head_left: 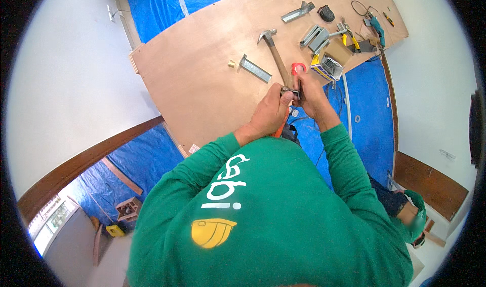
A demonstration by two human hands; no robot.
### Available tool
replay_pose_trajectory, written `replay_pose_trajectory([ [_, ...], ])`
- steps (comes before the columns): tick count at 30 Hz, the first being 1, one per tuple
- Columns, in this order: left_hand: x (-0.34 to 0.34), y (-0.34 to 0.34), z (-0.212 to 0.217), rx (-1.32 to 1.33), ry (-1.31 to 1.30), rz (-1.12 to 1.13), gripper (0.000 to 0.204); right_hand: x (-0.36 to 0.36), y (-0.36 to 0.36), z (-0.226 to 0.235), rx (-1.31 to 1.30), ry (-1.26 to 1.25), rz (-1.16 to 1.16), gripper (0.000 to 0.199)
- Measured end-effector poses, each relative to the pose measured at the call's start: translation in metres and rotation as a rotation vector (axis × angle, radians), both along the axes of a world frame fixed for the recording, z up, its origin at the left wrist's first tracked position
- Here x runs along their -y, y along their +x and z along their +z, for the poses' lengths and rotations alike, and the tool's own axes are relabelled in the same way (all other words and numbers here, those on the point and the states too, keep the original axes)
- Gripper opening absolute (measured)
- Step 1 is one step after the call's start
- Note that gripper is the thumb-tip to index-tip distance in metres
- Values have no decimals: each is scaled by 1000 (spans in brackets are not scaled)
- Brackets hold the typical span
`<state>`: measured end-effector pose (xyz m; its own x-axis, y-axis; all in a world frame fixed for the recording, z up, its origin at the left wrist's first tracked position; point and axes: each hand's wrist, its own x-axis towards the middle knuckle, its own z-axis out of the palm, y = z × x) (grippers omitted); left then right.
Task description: The person uses a cordless drill to fasten metal brackets to a wooden board, then switches to a jigsaw to cut along the board's edge. Tools and fasteners are handled on a workbench while another person works nearby.
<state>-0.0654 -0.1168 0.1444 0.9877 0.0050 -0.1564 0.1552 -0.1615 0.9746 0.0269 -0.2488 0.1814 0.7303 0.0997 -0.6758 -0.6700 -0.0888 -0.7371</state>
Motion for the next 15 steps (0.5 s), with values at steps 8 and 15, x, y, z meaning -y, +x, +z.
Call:
replay_pose_trajectory([
  [8,1,2,-6,-47,-99,147,44,-32,10,-62,181,-352,-102,57],
  [15,-8,-3,-10,-44,-106,225,44,-47,6,-64,137,-365,25,68],
])
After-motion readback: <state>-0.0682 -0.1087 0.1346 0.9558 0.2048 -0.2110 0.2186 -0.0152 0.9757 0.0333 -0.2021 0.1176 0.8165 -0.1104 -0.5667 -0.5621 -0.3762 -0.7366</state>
